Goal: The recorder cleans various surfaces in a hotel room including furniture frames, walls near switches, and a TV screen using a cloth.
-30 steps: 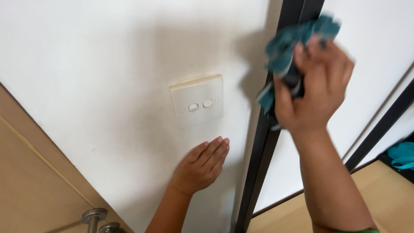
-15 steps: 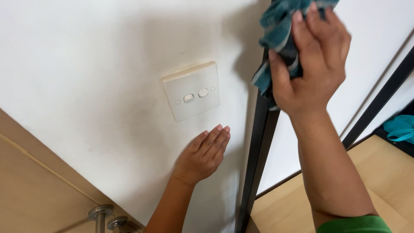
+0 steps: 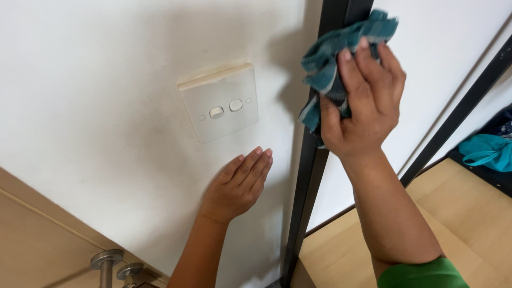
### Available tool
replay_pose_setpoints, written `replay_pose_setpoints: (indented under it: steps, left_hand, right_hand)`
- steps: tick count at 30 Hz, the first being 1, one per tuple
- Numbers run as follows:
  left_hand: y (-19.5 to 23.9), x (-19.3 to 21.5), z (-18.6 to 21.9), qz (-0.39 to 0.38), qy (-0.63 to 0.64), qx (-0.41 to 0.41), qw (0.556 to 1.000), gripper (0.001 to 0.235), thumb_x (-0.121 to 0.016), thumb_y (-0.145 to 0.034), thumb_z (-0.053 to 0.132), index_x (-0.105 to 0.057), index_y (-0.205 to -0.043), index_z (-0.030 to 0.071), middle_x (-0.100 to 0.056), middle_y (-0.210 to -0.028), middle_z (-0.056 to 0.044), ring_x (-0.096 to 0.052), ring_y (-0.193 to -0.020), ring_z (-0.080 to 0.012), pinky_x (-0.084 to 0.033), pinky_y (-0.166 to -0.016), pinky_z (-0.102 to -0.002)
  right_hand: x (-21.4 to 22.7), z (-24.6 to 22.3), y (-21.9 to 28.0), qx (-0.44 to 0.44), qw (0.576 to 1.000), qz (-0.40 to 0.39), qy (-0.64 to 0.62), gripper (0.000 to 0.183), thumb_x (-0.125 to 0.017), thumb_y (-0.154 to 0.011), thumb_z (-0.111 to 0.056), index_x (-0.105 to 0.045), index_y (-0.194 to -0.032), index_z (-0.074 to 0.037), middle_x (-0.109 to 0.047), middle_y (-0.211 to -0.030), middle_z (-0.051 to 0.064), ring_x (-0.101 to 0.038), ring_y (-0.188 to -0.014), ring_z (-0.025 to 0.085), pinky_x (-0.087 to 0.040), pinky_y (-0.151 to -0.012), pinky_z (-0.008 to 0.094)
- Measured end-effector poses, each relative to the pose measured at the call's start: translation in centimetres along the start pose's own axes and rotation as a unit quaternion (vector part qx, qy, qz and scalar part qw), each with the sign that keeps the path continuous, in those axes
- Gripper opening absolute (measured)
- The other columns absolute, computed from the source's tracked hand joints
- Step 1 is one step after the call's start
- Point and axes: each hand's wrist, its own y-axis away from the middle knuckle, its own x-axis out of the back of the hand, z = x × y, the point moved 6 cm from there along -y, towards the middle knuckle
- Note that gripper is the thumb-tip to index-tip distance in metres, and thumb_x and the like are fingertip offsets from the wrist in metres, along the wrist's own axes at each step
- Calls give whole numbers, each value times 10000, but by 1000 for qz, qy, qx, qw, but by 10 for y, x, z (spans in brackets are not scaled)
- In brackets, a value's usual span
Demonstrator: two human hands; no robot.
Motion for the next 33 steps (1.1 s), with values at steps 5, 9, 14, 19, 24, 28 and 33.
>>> replay_pose_setpoints:
  steps: [5,9,14,19,24,28,33]
  left_hand:
    - [1,-1,0,-7,-5,-5,1000,392,-466,-1101,248,-657,-1421,125,-514,-1579,-9,-352,-1518,-175,-220,-1287,-377]
    - [1,-3,1,-8,-25,-10,1000,397,-441,-1123,260,-651,-1433,127,-502,-1591,-6,-340,-1526,-172,-196,-1297,-380]
    - [2,-10,4,-31,-52,-6,998,463,-425,-1123,301,-537,-1547,153,-386,-1658,-6,-282,-1553,-171,-145,-1309,-389]
    - [3,-20,7,-66,-88,-2,994,571,-413,-1130,392,-332,-1667,216,-221,-1731,11,-181,-1593,-167,-68,-1325,-408]
    - [5,-21,9,-90,-104,-10,990,594,-371,-1140,434,-291,-1686,215,-191,-1743,1,-141,-1604,-188,-28,-1320,-436]
    - [7,-25,10,-91,-92,-10,992,601,-388,-1140,415,-277,-1692,206,-182,-1745,-11,-136,-1604,-195,-24,-1318,-442]
    - [3,-24,10,-81,-113,-8,990,603,-404,-1152,414,-266,-1705,216,-191,-1750,-8,-133,-1611,-193,-17,-1332,-441]
  right_hand:
    - [2,-11,64,-18,999,8,-29,478,-698,-849,-58,-667,-1324,-15,-628,-1377,192,-550,-1349,400,-413,-1196,516]
    - [6,-27,194,-30,999,-41,-19,408,-667,-863,-63,-664,-1268,-17,-578,-1382,203,-442,-1375,423,-423,-1164,511]
    - [6,-18,142,-14,999,-46,-25,437,-648,-833,-67,-688,-1266,-18,-587,-1384,187,-463,-1351,426,-450,-1137,497]
    - [4,-11,74,-18,999,-12,-27,452,-689,-864,-92,-684,-1311,-24,-598,-1420,170,-518,-1344,417,-450,-1170,505]
    - [8,-23,194,-37,998,-28,-45,411,-622,-868,-67,-666,-1272,-8,-570,-1414,160,-456,-1349,442,-442,-1144,528]
    - [10,-35,277,-28,997,-55,-40,346,-680,-876,-139,-671,-1205,-33,-560,-1409,142,-458,-1320,402,-447,-1090,486]
    - [11,-19,166,-34,998,-47,-28,417,-652,-799,-86,-706,-1209,-36,-609,-1359,162,-524,-1253,424,-471,-1066,489]
